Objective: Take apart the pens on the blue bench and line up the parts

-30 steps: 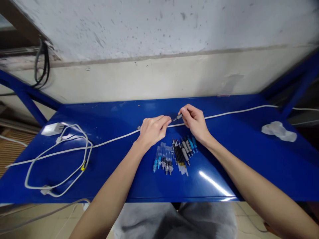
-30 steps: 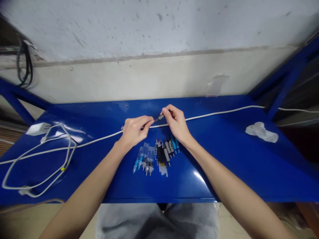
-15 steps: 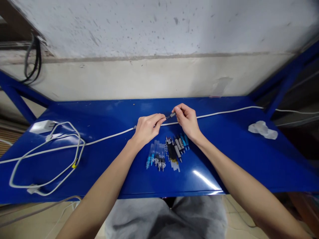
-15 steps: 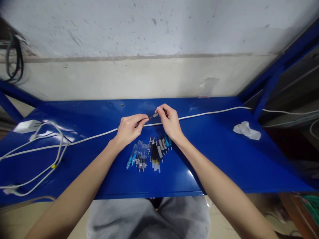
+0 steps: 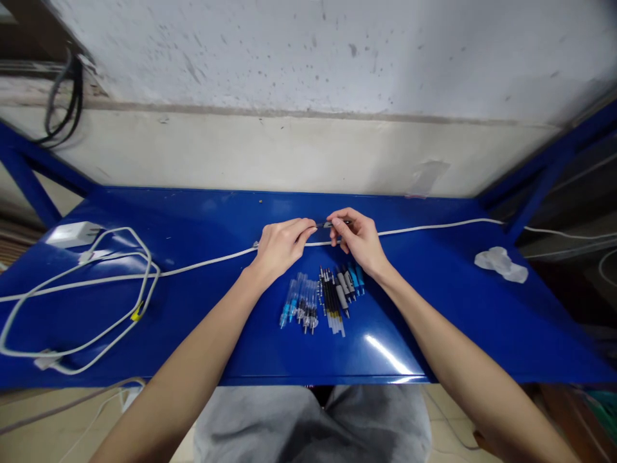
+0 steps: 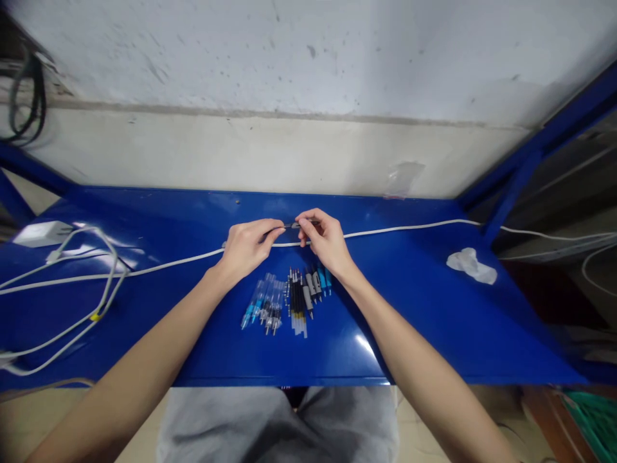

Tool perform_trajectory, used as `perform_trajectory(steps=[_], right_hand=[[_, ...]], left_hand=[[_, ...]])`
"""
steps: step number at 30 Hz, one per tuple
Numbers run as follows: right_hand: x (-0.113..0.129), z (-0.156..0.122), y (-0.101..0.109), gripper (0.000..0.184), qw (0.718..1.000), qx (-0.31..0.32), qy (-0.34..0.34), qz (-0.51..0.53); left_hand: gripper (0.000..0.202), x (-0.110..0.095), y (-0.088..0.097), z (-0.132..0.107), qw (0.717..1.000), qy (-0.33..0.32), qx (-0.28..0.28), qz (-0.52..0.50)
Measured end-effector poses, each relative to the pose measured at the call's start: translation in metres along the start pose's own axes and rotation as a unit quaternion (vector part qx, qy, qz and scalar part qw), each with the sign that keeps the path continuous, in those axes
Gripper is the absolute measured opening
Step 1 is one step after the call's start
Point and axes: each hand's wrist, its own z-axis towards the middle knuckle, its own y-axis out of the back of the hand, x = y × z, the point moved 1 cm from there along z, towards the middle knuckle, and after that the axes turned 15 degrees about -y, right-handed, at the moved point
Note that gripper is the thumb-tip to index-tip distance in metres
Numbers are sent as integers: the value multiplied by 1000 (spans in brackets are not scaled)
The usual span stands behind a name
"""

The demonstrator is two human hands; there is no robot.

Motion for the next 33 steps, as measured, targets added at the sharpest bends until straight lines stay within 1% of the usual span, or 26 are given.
perform_trajectory(steps=[3,7,12,15,17,20,21,23,25,27,30,33], right_hand=[[-1,0,0,32,1000,10,14,-22],[-1,-1,1,25,995,9,41,-96],[1,0,5,15,985,-28,67,-158],[2,0,6,11,979,-41,85,-181],[2,-2,5,11,975,-32,99,-197],[2,-5,-1,11,966,11,118,-230],[2,-7,-2,11,963,23,122,-240],[2,-10,-5,10,958,27,135,-253],[5,-13,-7,10,951,14,159,-264],[8,-18,-9,16,941,0,193,-277],[13,-23,-14,22,914,-13,240,-325],[13,-25,-18,26,881,-28,267,-389]], left_hand=[[20,5,2,1,1000,8,12,2],[19,9,6,2,999,7,40,3],[20,6,7,3,999,-16,42,-19],[17,5,6,4,998,-9,48,-26],[16,3,6,5,998,-5,53,-34],[16,-1,4,6,995,-15,78,-52],[18,-3,4,6,994,-20,88,-57],[27,-7,5,8,993,-28,99,-64],[39,-11,7,9,993,-29,95,-66],[48,-14,9,11,993,-26,89,-72],[59,-17,10,12,992,-22,83,-89],[65,-18,8,11,991,-22,71,-107]])
